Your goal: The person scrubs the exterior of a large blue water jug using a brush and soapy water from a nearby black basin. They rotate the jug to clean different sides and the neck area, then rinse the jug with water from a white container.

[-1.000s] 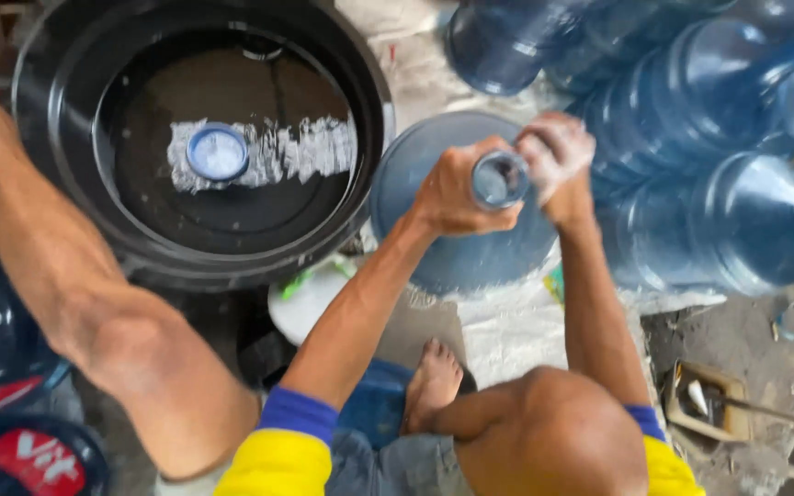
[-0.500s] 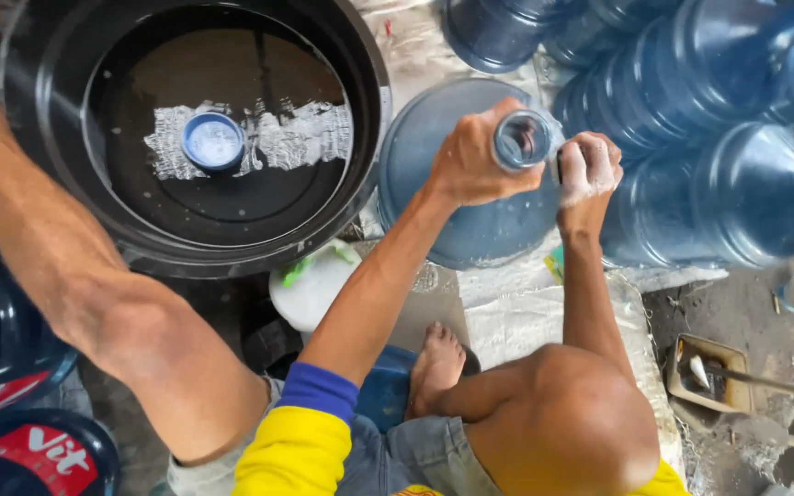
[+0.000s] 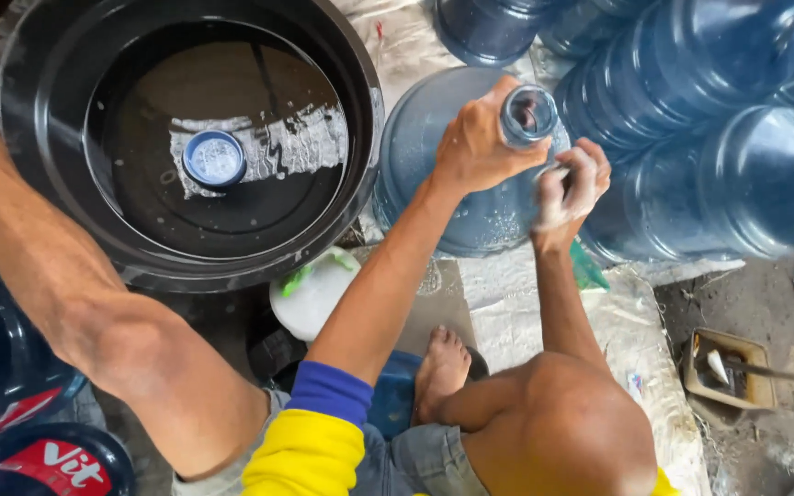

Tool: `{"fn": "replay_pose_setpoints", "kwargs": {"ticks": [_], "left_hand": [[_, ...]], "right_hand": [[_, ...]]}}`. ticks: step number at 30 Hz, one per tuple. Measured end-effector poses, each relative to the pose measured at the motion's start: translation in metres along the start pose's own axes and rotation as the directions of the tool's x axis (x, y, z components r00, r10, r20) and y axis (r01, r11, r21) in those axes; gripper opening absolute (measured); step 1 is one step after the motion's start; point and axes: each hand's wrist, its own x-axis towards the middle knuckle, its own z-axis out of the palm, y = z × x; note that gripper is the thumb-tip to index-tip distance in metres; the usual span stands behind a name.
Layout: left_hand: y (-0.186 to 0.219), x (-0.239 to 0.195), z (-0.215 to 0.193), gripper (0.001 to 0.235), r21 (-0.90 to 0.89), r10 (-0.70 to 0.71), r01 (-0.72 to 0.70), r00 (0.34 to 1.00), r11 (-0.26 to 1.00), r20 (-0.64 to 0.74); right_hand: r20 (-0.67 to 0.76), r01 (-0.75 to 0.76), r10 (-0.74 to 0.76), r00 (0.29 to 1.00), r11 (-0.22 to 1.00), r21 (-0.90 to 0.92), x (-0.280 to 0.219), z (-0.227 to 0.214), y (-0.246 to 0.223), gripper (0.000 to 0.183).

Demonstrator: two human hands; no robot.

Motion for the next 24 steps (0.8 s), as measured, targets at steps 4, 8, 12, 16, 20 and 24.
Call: {"fn": "replay_pose_setpoints", "kwargs": {"ticks": [4, 8, 12, 16, 20, 24], "left_hand": [[-0.001, 0.009, 0.006, 0.044, 0.027, -0.068, 0.068, 0.998, 0.997, -0.014], [-0.009, 0.017, 0.019, 0.045, 0.062, 0.029, -0.025, 0.998, 0.998, -0.062], [-0.013, 0.022, 0.025, 0.041, 0.041, 0.071, -0.068, 0.995, 0.997, -0.064], [-0.011, 0.023, 0.027, 0.035, 0.071, 0.079, -0.071, 0.990, 0.995, -0.116], [-0.020, 0.023, 0.030, 0.046, 0.094, 0.106, -0.096, 0.988, 0.991, -0.111], [-0.016, 0.024, 0.027, 0.050, 0.114, 0.072, -0.062, 0.993, 0.992, -0.090]], "right_hand": [[0.283, 0.488, -0.530, 0.799, 0.848, 0.208, -0.002, -0.008, -0.024, 0.050], [0.055, 0.224, -0.223, 0.973, 0.975, 0.005, -0.007, -0.002, -0.025, 0.027], [0.142, 0.434, -0.457, 0.878, 0.886, 0.164, -0.017, 0.006, -0.002, 0.058], [-0.128, -0.150, 0.157, 0.979, 0.987, 0.066, -0.033, 0.004, -0.014, 0.025], [0.084, 0.166, -0.175, 0.981, 0.981, 0.102, -0.042, 0.001, 0.007, 0.032], [-0.026, 0.339, -0.338, 0.941, 0.939, 0.064, -0.022, -0.002, -0.033, 0.042]]}}
